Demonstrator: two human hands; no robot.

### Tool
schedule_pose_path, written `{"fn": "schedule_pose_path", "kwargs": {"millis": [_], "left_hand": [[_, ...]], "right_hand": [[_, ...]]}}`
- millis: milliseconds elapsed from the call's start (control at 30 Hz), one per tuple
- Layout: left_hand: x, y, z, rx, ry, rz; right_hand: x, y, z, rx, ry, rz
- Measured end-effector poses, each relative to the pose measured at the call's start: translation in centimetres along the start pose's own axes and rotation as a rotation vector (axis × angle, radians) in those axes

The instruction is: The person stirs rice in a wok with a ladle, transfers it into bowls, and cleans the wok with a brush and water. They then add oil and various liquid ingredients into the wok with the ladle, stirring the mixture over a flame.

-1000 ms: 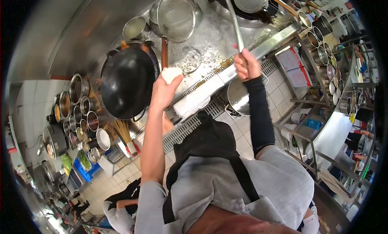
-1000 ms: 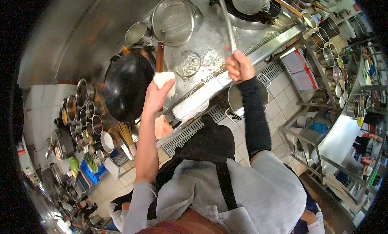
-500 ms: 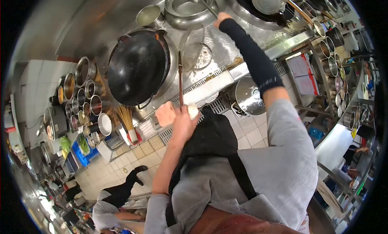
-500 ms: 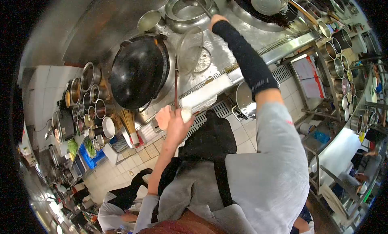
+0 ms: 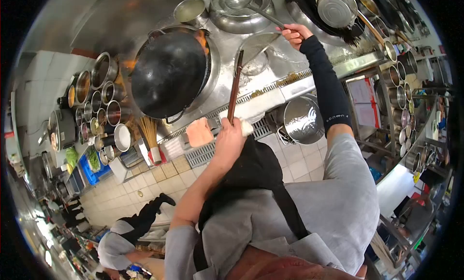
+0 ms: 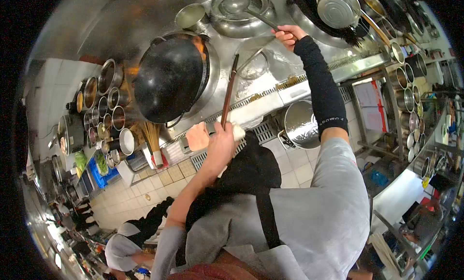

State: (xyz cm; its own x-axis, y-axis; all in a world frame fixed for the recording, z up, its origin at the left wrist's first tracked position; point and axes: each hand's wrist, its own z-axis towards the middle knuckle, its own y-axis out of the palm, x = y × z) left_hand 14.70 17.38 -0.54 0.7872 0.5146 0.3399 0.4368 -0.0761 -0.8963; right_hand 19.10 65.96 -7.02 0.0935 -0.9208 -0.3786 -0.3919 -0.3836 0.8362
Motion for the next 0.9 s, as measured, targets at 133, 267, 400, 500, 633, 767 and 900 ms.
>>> {"fn": "schedule_pose_path", "kwargs": {"millis": [133, 267, 400, 500, 633, 767, 900], "left_hand": [[-0.1, -1.2, 2.8, -0.003, -0.018, 0.012], [-0.9, -1.7, 2.8, -0.019, -0.051, 0.019], [-2.0, -1.3, 1.5, -0.009, -0.055, 0.041], [-2.8, 0.8, 0.9, 0.015, -0.014, 0.049], [-0.6, 0.7, 0.8, -0.026, -0.054, 0.003], [-0.3, 1.4, 0.9, 0.034, -0.052, 0.002], [-0.4, 0.9, 1.5, 0.144, -0.088, -0.101]], "right_hand": [[-1.1, 2.3, -4.8, 0.105, -0.011, -0.277], [0.1, 3.5, -9.0, 0.262, -0.085, -0.474], [3.2, 4.5, -13.9, 0.351, -0.145, -0.635], [6.6, 5.2, -17.4, 0.464, -0.141, -0.712], [11.0, 3.6, -21.3, 0.672, -0.178, -0.892], [15.6, 0.9, -24.1, 0.939, -0.246, -1.695], [23.2, -5.9, -23.0, 1.198, -0.204, -1.830]]}}
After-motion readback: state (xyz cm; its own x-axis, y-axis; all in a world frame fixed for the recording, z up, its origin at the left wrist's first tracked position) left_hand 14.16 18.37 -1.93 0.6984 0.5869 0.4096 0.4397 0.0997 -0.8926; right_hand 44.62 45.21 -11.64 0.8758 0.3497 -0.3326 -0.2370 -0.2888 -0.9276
